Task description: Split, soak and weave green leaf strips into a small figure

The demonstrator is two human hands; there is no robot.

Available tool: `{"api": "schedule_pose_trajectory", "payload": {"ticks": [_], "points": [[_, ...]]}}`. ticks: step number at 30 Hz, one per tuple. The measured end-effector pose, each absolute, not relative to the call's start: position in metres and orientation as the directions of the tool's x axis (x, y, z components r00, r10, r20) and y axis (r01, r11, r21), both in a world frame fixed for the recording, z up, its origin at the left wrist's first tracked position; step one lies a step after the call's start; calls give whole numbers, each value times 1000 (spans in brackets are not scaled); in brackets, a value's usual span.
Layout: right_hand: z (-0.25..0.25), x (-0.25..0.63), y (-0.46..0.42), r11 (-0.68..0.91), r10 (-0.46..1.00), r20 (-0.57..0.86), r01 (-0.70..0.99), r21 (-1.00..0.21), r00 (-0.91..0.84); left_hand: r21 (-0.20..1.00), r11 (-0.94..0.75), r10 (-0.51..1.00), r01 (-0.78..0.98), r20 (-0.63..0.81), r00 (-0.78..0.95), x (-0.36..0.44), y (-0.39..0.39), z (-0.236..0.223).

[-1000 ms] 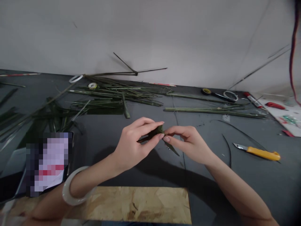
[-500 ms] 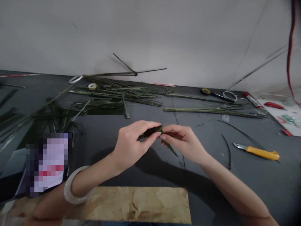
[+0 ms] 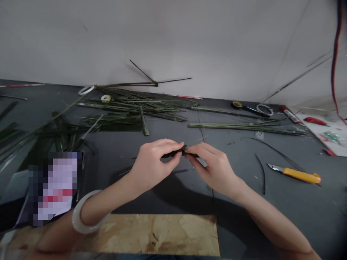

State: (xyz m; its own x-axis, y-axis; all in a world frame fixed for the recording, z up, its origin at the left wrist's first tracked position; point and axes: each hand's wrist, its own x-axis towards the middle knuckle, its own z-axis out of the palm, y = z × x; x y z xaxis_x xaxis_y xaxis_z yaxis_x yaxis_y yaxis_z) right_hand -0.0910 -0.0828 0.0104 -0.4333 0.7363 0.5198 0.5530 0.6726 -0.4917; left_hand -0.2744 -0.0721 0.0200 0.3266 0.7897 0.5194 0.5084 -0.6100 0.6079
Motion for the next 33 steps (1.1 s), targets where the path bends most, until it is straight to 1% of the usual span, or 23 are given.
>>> {"api": "schedule_pose_trajectory", "payload": {"ticks": [4,6,9,15,19,24,28,33], "points": [[14,-87,-82,718,681,583,562,-411,-443,678,-564,823,471,420,382,-277,-70,24],[15,-87,-82,718,676,598,566,-405,-430,707,-530,842,468,371,392,-277,-70,26],[17,-87,-82,703,692,598,568,-428,-405,729,-488,864,480,323,387,-276,-71,25],[18,-86,-81,675,721,582,572,-466,-376,758,-459,878,463,307,367,-274,-70,21],[18,-85,-79,669,719,592,591,-450,-364,780,-449,881,435,304,363,-274,-70,21],[17,-83,-80,640,734,602,620,-454,-316,817,-400,897,415,256,360,-274,-70,23],[17,-83,-81,566,792,554,650,-507,-258,825,-377,906,420,235,351,-274,-71,25],[21,-83,-81,485,874,380,590,-646,-303,819,-405,891,407,255,375,-274,-72,25]]}}
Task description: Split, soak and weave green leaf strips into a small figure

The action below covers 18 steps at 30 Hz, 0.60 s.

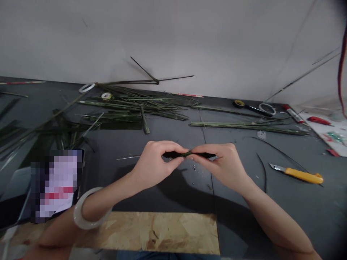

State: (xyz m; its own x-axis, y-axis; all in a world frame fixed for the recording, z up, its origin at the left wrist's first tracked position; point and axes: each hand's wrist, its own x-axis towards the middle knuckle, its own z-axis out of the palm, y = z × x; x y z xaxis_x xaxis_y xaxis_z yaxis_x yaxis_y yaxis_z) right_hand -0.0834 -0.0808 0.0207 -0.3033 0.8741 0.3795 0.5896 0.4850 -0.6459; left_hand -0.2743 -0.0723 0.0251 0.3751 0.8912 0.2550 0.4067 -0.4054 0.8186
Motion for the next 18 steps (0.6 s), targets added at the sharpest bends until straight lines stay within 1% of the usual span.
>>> {"api": "schedule_pose_trajectory", "payload": {"ticks": [9,14,18], "points": [[23,-85,-81,394,918,305,505,-768,-252,778,-459,865,429,282,415,-274,-72,23],[23,-84,-79,375,921,248,503,-779,-302,767,-453,867,455,261,424,-274,-72,18],[21,-84,-78,411,902,258,505,-759,-347,774,-432,877,463,240,417,-275,-66,14]]}}
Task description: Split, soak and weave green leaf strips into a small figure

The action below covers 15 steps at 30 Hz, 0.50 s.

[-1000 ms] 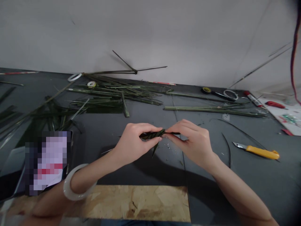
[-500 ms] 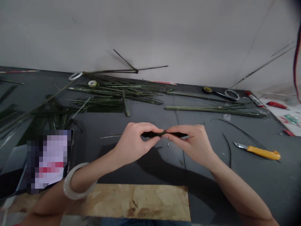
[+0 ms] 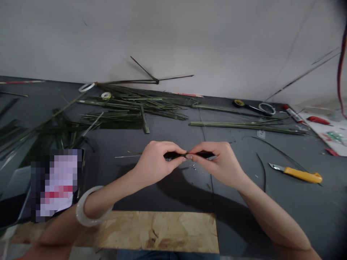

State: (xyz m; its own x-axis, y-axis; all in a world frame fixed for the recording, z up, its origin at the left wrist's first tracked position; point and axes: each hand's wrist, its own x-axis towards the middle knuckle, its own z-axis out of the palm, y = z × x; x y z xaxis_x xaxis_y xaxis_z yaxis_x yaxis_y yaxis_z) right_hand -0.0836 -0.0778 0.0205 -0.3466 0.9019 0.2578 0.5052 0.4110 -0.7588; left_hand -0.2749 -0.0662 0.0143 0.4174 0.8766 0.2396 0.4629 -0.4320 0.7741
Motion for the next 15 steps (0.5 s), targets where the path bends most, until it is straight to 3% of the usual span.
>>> {"api": "schedule_pose_trajectory", "payload": {"ticks": [4,9,11,15], "points": [[18,-79,-75,573,819,419,524,-630,-391,794,-387,908,468,239,345,-278,-57,15],[18,-67,-65,741,557,718,641,-201,-418,848,-317,943,425,235,234,-280,-53,19],[19,-60,-61,740,457,769,670,-49,-448,870,-285,955,402,222,197,-280,-52,18],[19,-49,-53,713,340,790,688,136,-510,904,-234,969,359,187,160,-281,-50,17]]}}
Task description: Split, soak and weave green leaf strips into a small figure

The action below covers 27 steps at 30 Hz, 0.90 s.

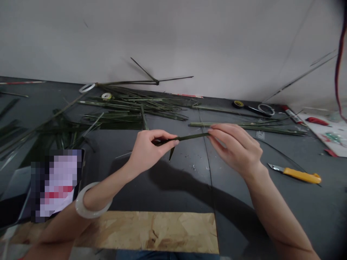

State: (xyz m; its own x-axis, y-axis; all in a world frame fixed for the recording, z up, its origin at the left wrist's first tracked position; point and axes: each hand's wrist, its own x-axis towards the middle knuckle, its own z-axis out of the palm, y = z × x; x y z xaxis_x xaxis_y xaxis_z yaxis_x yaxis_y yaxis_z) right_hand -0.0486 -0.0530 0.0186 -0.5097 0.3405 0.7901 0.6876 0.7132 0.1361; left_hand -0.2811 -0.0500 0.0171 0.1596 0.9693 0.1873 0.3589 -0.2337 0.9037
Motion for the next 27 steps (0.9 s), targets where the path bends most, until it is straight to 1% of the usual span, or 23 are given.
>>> {"api": "schedule_pose_trajectory", "payload": {"ticks": [3,6,8,10,11,13,15,16,17,19,20,21,22,24,27], "points": [[16,-43,-47,691,268,779,677,255,-567,925,-196,974,326,146,171,-282,-50,17],[12,-40,-41,652,187,807,685,324,-560,936,-173,977,308,122,178,-283,-51,19],[10,-40,-36,641,157,826,692,333,-542,935,-176,977,308,129,167,-283,-50,19],[8,-42,-34,659,166,840,692,295,-516,934,-184,978,307,142,153,-283,-49,19],[6,-44,-34,681,180,852,688,252,-491,935,-185,978,303,145,149,-283,-49,19],[4,-50,-36,738,212,895,665,116,-392,940,-184,978,287,146,149,-282,-50,19],[1,-58,-41,786,290,925,613,-83,-246,945,-184,977,269,147,152,-281,-51,20],[0,-63,-44,799,362,917,564,-211,-169,947,-187,977,261,151,153,-280,-53,20],[-2,-67,-48,793,458,884,494,-357,-97,948,-192,976,254,156,153,-279,-55,21],[-5,-76,-55,706,674,739,290,-646,8,947,-204,974,248,170,152,-278,-58,22],[-6,-79,-58,630,764,644,178,-756,33,946,-210,972,248,176,155,-277,-60,23],[-7,-82,-61,549,832,553,79,-832,43,944,-215,971,249,179,160,-276,-62,23],[-8,-85,-62,475,879,475,9,-880,40,943,-220,969,249,182,167,-275,-63,23],[-10,-88,-64,387,922,387,-58,-920,17,941,-232,965,248,190,182,-273,-65,22],[-10,-88,-65,381,920,389,-123,-916,-52,933,-254,961,256,213,178,-272,-65,21]]}}
